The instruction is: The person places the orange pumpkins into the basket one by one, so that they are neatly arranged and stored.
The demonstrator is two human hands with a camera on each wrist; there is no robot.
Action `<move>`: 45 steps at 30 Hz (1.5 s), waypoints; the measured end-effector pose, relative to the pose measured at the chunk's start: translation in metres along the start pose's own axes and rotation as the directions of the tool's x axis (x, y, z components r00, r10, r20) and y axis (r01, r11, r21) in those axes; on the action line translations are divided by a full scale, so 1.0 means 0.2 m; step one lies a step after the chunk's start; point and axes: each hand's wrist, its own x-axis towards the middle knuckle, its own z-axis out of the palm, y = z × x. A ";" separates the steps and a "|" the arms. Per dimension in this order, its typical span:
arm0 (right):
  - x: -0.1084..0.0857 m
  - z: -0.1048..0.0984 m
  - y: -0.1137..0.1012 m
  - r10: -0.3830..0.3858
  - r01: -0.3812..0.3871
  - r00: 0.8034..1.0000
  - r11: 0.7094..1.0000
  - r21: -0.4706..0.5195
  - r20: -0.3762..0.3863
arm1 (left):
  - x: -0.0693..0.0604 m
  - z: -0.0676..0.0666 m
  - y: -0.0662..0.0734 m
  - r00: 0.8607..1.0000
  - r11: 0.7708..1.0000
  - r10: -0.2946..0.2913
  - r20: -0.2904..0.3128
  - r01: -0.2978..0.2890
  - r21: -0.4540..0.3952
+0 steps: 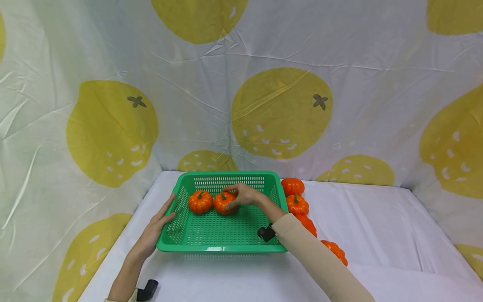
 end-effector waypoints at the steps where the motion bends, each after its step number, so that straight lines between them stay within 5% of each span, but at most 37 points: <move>1: 0.00 0.00 0.00 -0.001 0.001 1.000 1.000 -0.002 -0.003 | 0.00 0.00 0.00 1.000 1.000 -0.001 0.000 0.001 0.000; 13: 0.02 0.03 0.00 -0.002 0.001 0.999 1.000 -0.022 -0.042 | 0.00 0.00 0.00 1.000 1.000 0.002 0.003 -0.002 -0.001; 33: 0.00 0.00 -0.05 0.060 -0.061 0.997 0.997 0.036 0.040 | -0.01 0.00 0.01 1.000 1.000 -0.007 -0.004 0.007 0.005; 45: -0.17 -0.22 -0.15 0.098 -0.098 0.995 0.983 0.156 0.005 | -0.01 0.00 0.01 1.000 1.000 -0.005 -0.008 0.005 0.016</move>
